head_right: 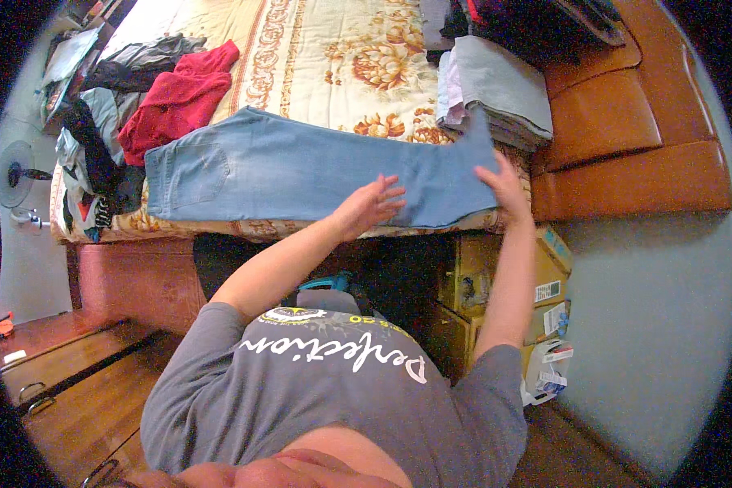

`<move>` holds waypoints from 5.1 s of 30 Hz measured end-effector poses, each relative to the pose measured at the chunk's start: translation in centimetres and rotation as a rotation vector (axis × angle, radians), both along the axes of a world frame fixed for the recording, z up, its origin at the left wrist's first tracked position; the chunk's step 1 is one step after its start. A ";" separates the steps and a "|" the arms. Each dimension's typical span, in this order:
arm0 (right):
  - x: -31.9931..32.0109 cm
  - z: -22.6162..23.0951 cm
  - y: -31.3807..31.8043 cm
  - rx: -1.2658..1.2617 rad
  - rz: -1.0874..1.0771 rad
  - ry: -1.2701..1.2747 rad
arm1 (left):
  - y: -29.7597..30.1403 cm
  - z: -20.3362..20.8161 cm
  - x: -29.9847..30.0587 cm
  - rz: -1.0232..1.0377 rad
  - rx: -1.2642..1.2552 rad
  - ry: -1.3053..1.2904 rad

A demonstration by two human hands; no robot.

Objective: The person folds pairs of denim and fabric pants by hand and places them in a stack on a bed.

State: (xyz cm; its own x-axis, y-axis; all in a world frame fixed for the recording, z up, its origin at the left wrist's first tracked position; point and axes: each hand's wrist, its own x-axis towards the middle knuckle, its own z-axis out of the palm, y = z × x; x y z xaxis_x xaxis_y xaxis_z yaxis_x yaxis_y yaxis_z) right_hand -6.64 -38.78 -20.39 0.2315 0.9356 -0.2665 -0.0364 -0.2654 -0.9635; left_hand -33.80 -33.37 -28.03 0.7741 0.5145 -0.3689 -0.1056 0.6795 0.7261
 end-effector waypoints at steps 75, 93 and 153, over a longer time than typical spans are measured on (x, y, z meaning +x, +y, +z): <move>-11.7 -15.0 9.9 -0.144 0.177 -1.509 | 5.3 -7.3 -9.6 -0.008 1.473 1.288; -25.4 -12.3 18.9 0.227 0.436 -1.368 | 2.7 -5.2 -11.3 0.506 0.672 1.018; -22.1 4.5 15.7 -0.184 0.400 -0.231 | 3.5 8.5 -11.8 0.275 1.421 0.643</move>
State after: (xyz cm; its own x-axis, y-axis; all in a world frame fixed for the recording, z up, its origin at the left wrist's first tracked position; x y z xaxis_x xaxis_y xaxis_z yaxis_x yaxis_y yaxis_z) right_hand -28.78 -23.06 -15.85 -0.0632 0.9053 -0.4200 0.3117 -0.3819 -0.8701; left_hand -45.56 -29.91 -19.56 0.5138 0.8037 0.3001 0.4572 -0.5525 0.6969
